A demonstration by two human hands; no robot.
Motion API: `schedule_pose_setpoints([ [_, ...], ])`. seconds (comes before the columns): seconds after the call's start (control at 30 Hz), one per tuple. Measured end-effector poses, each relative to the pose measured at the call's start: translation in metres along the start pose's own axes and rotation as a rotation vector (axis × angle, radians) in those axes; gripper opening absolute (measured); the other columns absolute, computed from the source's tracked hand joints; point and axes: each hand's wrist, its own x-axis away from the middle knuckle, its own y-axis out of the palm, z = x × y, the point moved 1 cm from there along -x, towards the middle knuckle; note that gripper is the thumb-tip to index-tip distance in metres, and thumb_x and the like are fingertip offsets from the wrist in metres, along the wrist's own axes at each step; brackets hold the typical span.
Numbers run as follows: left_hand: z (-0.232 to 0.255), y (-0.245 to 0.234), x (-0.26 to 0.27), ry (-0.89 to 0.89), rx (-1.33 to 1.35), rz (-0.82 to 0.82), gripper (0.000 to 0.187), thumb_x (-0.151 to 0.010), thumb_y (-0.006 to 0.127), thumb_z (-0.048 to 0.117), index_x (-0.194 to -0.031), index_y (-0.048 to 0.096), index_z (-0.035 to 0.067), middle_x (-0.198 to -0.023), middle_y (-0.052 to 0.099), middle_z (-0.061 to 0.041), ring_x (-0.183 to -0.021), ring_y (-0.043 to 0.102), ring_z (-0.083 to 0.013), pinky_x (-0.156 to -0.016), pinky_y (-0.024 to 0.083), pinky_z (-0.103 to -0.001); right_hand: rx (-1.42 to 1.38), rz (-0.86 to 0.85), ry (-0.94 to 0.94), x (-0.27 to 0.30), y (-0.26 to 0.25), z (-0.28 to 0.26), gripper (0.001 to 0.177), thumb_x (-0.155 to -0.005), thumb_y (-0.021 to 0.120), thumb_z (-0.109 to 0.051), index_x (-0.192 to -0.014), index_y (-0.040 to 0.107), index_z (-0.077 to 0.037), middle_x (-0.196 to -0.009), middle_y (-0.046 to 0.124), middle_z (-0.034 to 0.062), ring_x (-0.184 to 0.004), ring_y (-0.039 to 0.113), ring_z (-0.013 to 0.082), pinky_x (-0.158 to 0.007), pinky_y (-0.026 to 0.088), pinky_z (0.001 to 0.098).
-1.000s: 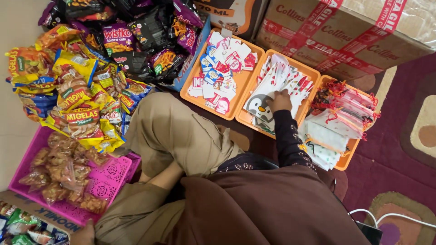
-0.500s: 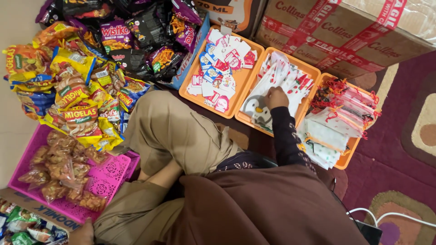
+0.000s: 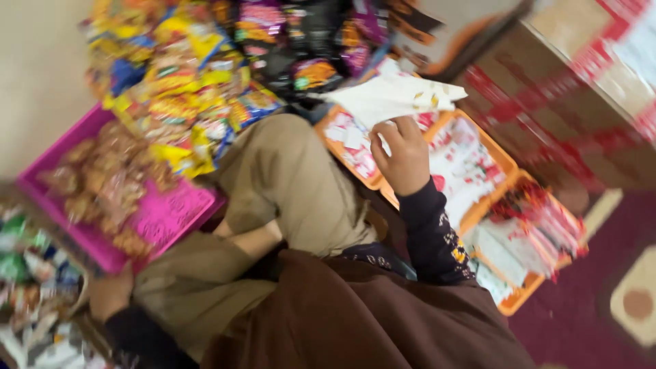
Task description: Packing various snack packets into small decorative gift bags while sitting on the floor
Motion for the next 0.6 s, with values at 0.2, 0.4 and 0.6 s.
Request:
schedule_pose_setpoints([
  [0.2, 0.035, -0.010, 0.012, 0.199, 0.571, 0.230, 0.036, -0.104, 0.071, 0.030, -0.126, 0.073, 0.001, -0.109, 0.074, -0.016, -0.087, 0.068, -0.0310, -0.076, 0.052, -0.037, -0.053, -0.103, -0.290, -0.029, 0.041, -0.068, 0.026, -0.087, 0.076, 0.002, -0.111, 0.068, -0.002, -0.131, 0.060, 0.0177, -0.108, 0.062, 0.0372, -0.092, 0.054, 0.0430],
  [0.4, 0.208, -0.165, 0.106, 0.544, 1.167, 0.117, 0.035, -0.099, 0.060, 0.005, -0.133, 0.064, -0.002, -0.123, 0.068, -0.025, -0.120, 0.061, -0.0383, -0.108, 0.045, -0.050, -0.031, -0.023, -0.573, -0.030, 0.095, -0.106, 0.020, -0.093, 0.076, -0.012, -0.114, 0.077, -0.011, -0.116, 0.070, 0.0172, -0.097, 0.071, 0.0355, -0.086, 0.059, 0.0418],
  [0.6, 0.269, -0.185, 0.134, 0.777, 1.406, -0.044, 0.024, -0.101, 0.065, 0.020, -0.120, 0.073, 0.007, -0.125, 0.069, -0.015, -0.117, 0.068, -0.0297, -0.090, 0.060, -0.044, -0.116, -0.128, -0.616, -0.021, 0.133, -0.153, 0.034, -0.100, 0.067, -0.017, -0.131, 0.067, -0.004, -0.116, 0.068, 0.0172, -0.102, 0.070, 0.0318, -0.090, 0.059, 0.0399],
])
